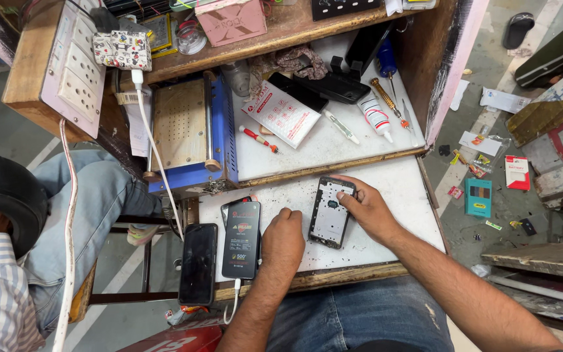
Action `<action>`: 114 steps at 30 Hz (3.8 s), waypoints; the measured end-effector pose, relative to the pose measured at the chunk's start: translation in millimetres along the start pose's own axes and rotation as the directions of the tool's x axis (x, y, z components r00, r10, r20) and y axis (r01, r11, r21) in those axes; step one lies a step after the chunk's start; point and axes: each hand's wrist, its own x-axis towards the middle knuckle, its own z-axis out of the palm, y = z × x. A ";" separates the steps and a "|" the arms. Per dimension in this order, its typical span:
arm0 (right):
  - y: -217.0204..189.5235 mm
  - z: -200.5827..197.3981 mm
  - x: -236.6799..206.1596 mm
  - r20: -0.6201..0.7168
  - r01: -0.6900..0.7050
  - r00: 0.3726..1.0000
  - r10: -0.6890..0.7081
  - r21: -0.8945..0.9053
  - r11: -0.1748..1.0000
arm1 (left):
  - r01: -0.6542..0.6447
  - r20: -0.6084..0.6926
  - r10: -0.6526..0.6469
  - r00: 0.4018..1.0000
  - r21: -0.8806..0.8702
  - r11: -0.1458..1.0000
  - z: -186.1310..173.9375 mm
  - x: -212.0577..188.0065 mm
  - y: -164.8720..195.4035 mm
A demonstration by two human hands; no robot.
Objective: The person repairs a disassembled smartphone at a workbench, prying and pressing components inside the phone frame, picking small parts from the bench, wiping the frame with a cloth, and fitting the back cover onto the phone body.
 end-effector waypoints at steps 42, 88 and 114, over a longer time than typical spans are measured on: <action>2.1 2.1 -6.7 -0.016 0.121 0.992 -0.124 -0.129 0.984 | -0.201 -0.580 -0.054 0.813 -0.367 0.908 16.3 49.7 60.7; 19.4 -1.7 -6.0 -0.028 0.234 0.969 -0.245 -0.205 0.950 | -0.269 -0.584 0.063 0.809 -0.273 0.924 6.4 55.5 63.4; 9.2 -1.7 -0.8 -0.078 0.036 0.995 -0.057 -0.253 0.967 | 0.092 0.142 -0.261 0.955 -0.976 -0.196 5.3 22.7 3.9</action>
